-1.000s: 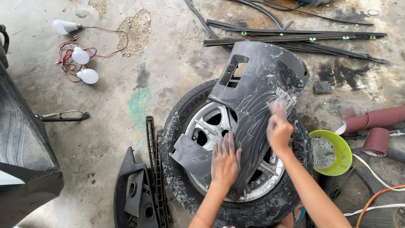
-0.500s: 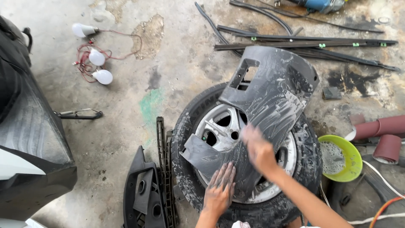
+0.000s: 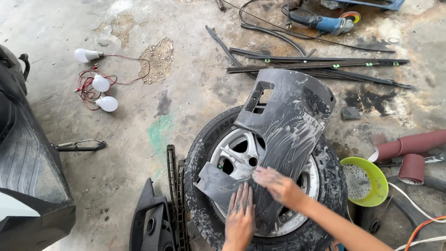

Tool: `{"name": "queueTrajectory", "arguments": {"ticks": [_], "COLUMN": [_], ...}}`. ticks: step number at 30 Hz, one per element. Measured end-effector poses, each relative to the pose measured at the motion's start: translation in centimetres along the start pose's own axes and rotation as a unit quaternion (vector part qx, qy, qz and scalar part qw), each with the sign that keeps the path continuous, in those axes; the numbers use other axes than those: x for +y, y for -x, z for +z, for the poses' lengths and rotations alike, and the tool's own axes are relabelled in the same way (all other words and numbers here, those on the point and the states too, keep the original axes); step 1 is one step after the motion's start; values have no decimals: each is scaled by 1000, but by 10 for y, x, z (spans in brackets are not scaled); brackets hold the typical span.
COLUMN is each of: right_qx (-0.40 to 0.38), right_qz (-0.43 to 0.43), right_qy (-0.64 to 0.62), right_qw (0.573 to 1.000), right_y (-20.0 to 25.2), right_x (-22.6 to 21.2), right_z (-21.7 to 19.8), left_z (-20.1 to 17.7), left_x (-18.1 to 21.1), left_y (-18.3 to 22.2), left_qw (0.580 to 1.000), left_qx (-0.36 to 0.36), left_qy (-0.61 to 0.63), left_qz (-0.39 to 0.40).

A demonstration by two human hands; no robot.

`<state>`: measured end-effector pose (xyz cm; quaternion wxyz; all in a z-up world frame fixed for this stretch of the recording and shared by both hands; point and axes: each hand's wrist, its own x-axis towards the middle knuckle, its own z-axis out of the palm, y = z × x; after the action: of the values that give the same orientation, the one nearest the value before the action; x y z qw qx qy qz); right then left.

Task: The person scrubs a black plastic car part resting on a tire using a soapy sponge. They repeatedly dip the sponge into a green bucket of soapy water and continue scrubbing the surface of the part.

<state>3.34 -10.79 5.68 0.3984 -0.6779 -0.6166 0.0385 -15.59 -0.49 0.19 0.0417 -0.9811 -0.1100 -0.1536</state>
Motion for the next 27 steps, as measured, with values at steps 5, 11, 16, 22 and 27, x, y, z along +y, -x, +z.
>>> {"name": "queueTrajectory", "arguments": {"ticks": [5,11,16,22,27], "right_qx": [200,356,327,317,380], "right_qz": [135,257,231,173,252], "right_qy": [108,225,177,240,165], "right_qw": [964,870,899,901,875], "right_y": [-3,-10,4,30,10], "right_x": [90,99,41,40,76], "right_z": [-38,-34,-19,9,-21], "left_z": [13,100,112,30,9], "left_x": [25,52,36,6,-15], "left_y": [-83,-192,-205,-184,-150], "left_qw": [985,941,910,889,877], "left_qx": [-143,-174,-111,-210,-252], "left_qy": [57,191,301,314,309], "left_qz": [-74,-220,-263,-259,-269]}}
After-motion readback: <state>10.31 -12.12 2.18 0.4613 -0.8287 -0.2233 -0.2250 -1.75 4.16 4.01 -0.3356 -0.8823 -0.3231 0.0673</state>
